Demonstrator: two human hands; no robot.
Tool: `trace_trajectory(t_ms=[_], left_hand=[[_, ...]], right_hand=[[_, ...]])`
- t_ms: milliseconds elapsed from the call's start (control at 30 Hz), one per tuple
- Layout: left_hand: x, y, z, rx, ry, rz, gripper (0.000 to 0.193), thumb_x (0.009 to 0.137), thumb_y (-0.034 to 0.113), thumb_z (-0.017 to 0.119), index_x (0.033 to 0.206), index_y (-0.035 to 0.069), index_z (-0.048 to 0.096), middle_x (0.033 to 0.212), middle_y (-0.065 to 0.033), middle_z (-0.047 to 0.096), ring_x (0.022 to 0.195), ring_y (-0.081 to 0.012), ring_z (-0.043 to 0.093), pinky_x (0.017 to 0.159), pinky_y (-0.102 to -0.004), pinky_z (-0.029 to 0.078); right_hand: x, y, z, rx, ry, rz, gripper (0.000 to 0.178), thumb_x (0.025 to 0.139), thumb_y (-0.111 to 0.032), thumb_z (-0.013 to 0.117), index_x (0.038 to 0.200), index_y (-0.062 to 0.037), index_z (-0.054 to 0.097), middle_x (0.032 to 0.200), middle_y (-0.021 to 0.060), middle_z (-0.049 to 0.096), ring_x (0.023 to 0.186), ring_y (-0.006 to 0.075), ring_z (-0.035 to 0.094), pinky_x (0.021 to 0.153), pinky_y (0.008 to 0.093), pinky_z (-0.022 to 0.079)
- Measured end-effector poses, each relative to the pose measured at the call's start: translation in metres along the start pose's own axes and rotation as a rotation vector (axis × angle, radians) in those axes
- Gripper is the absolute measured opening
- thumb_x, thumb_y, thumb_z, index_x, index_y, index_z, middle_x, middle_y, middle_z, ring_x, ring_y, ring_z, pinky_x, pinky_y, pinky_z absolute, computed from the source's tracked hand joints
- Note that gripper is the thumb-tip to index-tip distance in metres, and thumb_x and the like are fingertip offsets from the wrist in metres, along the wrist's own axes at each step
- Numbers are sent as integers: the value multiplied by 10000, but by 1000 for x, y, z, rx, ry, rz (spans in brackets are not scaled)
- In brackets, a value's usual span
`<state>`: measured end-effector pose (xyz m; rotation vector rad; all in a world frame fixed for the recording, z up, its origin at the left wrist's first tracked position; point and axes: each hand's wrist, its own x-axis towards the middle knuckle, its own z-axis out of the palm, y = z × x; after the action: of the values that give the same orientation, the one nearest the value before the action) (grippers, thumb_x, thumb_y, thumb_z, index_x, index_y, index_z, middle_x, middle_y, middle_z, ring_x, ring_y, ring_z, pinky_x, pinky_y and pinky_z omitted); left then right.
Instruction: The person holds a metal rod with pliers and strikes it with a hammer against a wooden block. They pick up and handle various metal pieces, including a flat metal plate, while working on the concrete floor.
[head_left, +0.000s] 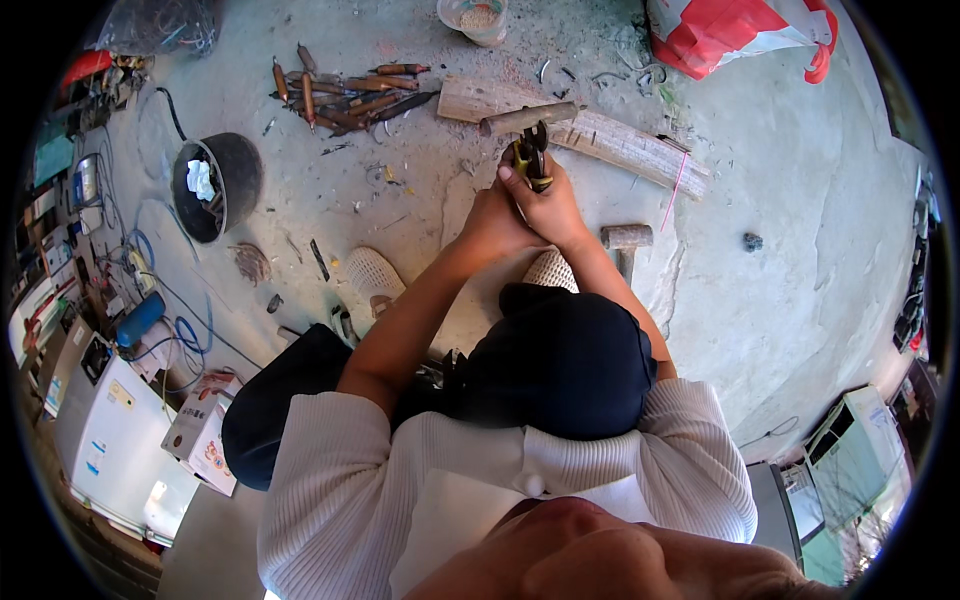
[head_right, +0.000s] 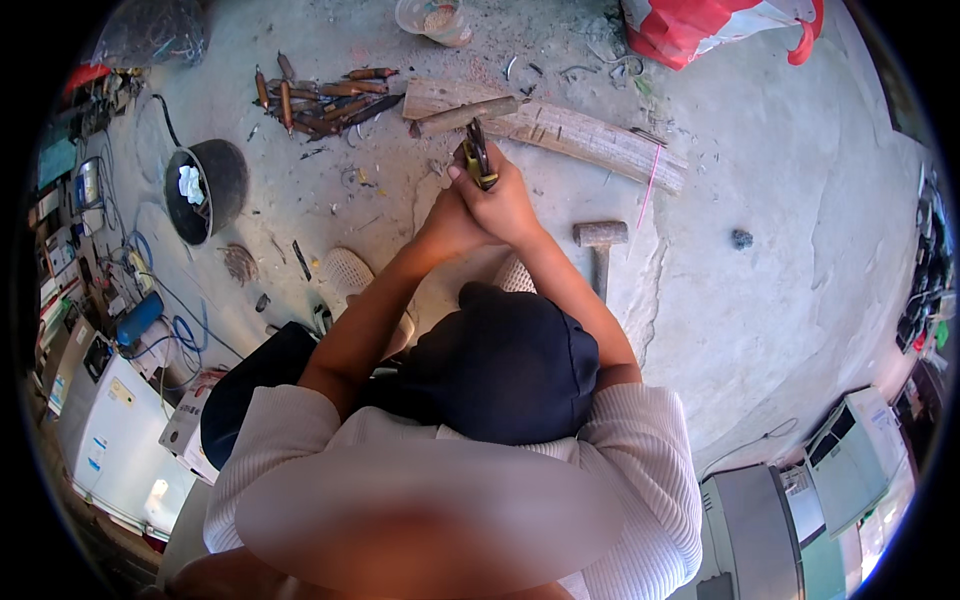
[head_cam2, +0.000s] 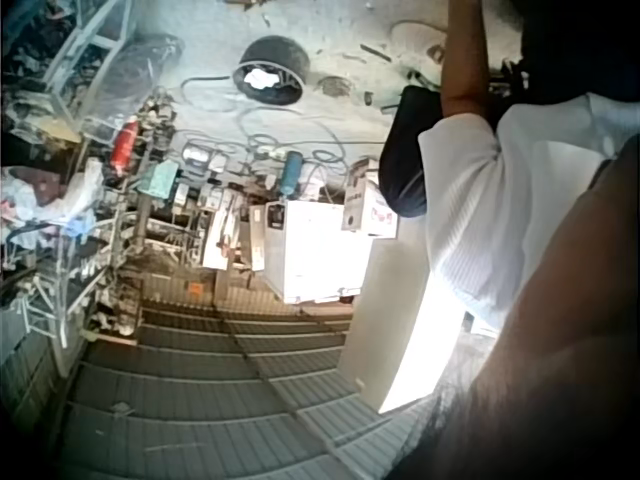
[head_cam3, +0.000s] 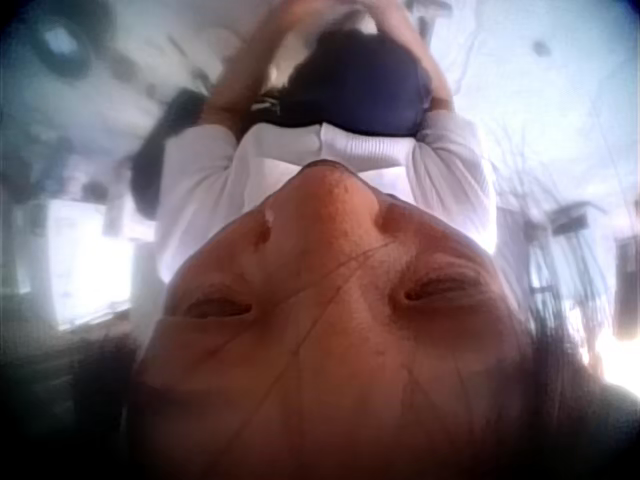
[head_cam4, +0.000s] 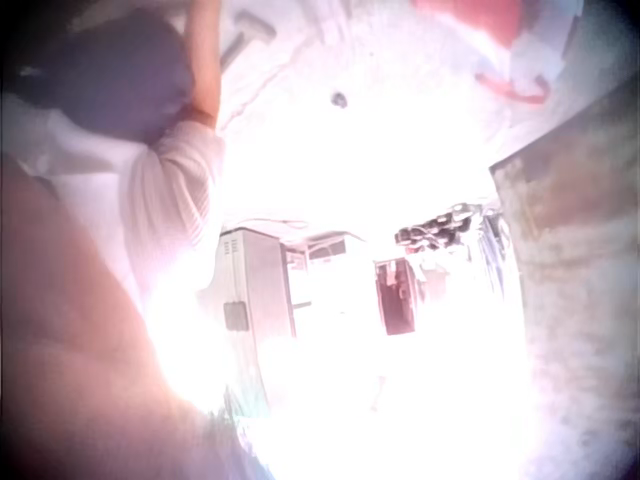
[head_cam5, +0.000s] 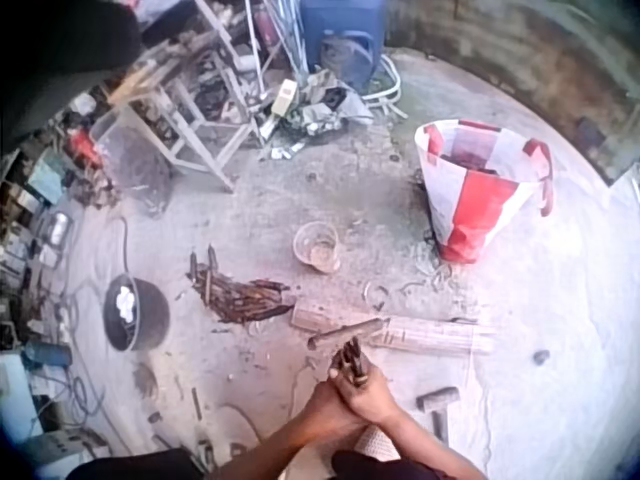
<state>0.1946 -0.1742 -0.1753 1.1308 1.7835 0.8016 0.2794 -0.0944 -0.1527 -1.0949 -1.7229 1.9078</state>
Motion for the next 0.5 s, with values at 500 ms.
trace_trajectory(t_ms=[500], left_hand=[[34, -3, -31, -6, 6, -54, 1095, 538, 335, 841, 1378, 30, 208, 1182, -185, 569, 1053, -341, 590, 862, -398, 495]], right_hand=[[58, -25, 9, -87, 19, -14, 277, 859, -259, 641, 954, -4, 589, 793, 186, 633, 740, 304, 612, 730, 370, 480]])
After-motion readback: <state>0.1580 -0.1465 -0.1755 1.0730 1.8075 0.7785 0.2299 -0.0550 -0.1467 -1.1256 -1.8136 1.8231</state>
